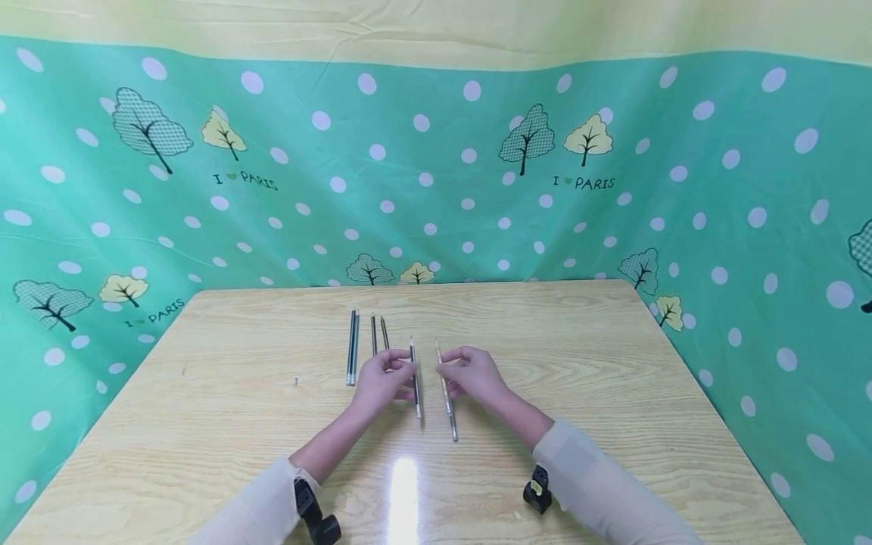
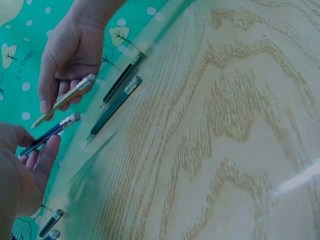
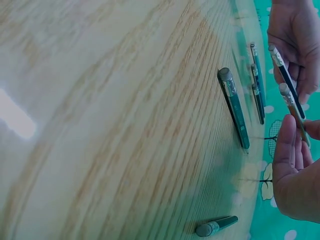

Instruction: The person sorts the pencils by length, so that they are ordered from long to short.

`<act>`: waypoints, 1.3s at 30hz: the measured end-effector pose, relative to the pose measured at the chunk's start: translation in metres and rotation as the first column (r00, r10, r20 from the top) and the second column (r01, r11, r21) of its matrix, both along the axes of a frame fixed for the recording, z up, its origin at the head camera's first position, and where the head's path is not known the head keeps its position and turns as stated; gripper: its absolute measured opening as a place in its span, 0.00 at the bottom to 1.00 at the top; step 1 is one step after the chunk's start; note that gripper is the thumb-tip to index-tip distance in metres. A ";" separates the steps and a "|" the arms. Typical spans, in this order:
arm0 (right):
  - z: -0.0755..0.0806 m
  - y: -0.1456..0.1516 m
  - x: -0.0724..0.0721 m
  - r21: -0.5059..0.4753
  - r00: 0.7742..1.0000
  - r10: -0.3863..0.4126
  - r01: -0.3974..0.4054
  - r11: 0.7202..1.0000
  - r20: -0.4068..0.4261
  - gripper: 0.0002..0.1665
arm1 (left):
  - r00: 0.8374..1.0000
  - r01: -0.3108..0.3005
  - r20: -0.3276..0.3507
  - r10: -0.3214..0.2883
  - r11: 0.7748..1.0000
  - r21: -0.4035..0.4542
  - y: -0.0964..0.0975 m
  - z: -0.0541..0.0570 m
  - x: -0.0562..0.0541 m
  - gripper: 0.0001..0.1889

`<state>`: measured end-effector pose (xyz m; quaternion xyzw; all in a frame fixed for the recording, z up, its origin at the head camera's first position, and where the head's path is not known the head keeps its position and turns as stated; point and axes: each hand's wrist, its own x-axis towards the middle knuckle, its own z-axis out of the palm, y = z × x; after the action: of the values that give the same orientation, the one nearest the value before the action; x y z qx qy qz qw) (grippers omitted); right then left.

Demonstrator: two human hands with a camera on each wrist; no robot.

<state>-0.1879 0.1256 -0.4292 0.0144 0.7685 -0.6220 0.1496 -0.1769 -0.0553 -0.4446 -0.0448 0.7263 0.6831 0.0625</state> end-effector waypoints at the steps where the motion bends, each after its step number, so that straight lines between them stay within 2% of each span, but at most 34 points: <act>1: 0.000 0.000 0.000 0.001 1.000 0.000 0.000 1.000 -0.001 0.16 | 1.000 -0.001 -0.001 0.001 1.000 -0.001 0.000 0.000 0.000 0.19; 9: 0.001 0.001 0.000 -0.022 1.000 0.007 -0.007 1.000 -0.004 0.20 | 1.000 -0.014 0.003 0.014 1.000 -0.014 0.001 -0.001 -0.003 0.19; 16: 0.029 -0.001 0.014 -0.022 1.000 0.031 -0.030 0.999 0.005 0.20 | 0.999 -0.032 0.004 0.033 0.999 -0.034 -0.001 -0.002 -0.010 0.19; 18: 0.032 -0.001 0.015 -0.022 0.999 0.035 -0.035 0.999 0.001 0.20 | 0.999 -0.039 -0.001 0.039 0.999 -0.036 -0.002 -0.002 -0.013 0.19; 21: 0.028 0.000 0.013 -0.024 0.999 0.042 -0.041 0.999 0.005 0.20 | 0.999 -0.053 -0.010 0.053 0.998 -0.042 -0.004 -0.002 -0.018 0.19; 28: 0.005 0.006 0.001 -0.037 1.000 0.018 -0.018 0.999 0.001 0.20 | 0.997 -0.083 -0.014 0.082 0.995 -0.062 -0.007 0.002 -0.033 0.19; 39: 0.004 0.008 -0.003 -0.010 1.000 -0.010 0.009 1.000 -0.026 0.19 | 0.993 -0.115 -0.023 0.113 0.987 -0.112 -0.009 0.005 -0.054 0.21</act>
<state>-0.1906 0.1337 -0.4254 0.0092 0.7673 -0.6265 0.1365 -0.2306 -0.0648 -0.4399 -0.0842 0.7605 0.6437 0.0146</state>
